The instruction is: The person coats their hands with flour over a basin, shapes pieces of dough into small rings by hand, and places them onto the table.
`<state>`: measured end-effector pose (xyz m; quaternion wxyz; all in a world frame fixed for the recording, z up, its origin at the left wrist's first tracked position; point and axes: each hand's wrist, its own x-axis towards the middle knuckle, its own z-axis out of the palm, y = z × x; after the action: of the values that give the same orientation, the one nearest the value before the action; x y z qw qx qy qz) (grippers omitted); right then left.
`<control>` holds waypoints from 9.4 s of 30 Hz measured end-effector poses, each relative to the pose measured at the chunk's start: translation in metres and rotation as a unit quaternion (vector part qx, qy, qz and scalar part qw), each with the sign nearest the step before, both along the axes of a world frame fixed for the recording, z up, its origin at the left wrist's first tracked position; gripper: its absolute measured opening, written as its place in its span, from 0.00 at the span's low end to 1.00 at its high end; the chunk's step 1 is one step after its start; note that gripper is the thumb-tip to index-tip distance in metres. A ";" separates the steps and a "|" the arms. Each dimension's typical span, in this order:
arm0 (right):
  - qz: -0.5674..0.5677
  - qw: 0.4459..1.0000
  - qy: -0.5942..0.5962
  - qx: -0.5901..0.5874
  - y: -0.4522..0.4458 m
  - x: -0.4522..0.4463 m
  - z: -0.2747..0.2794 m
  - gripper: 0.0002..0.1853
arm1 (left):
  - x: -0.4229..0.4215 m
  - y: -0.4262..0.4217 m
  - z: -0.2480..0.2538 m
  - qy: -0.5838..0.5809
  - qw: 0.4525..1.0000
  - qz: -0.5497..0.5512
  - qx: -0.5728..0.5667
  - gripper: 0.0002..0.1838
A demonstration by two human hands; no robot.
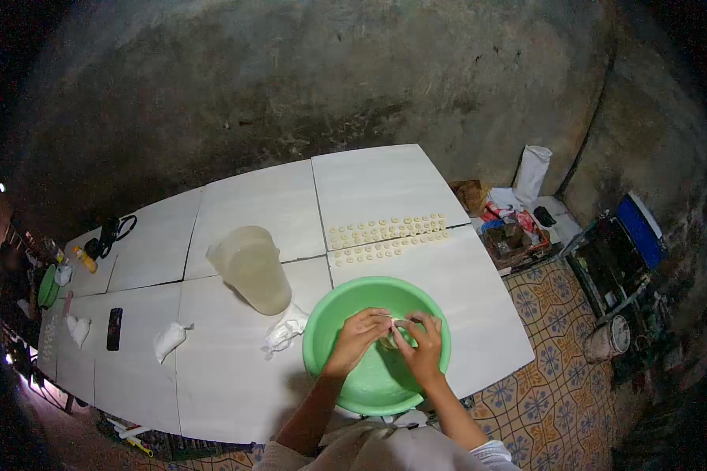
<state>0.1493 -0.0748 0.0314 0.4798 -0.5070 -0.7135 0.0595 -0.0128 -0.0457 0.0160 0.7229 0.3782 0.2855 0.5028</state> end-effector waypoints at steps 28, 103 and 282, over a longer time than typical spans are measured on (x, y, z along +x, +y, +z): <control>-0.006 1.000 0.020 0.013 0.000 0.002 -0.001 0.12 | 0.010 0.003 -0.027 -0.120 0.989 0.004 -0.084 0.10; 0.018 0.961 0.257 -0.106 0.009 0.003 -0.012 0.09 | 0.007 -0.002 -0.006 0.012 0.999 0.032 -0.023 0.18; 0.126 0.962 0.140 -0.200 0.059 0.047 -0.015 0.08 | 0.017 0.033 -0.078 0.640 0.746 -0.032 0.184 0.13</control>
<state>0.1959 -0.0156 0.0160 0.4520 -0.4854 -0.6711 0.3312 0.0044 -0.0131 -0.0617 0.3032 0.7458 0.5705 0.1622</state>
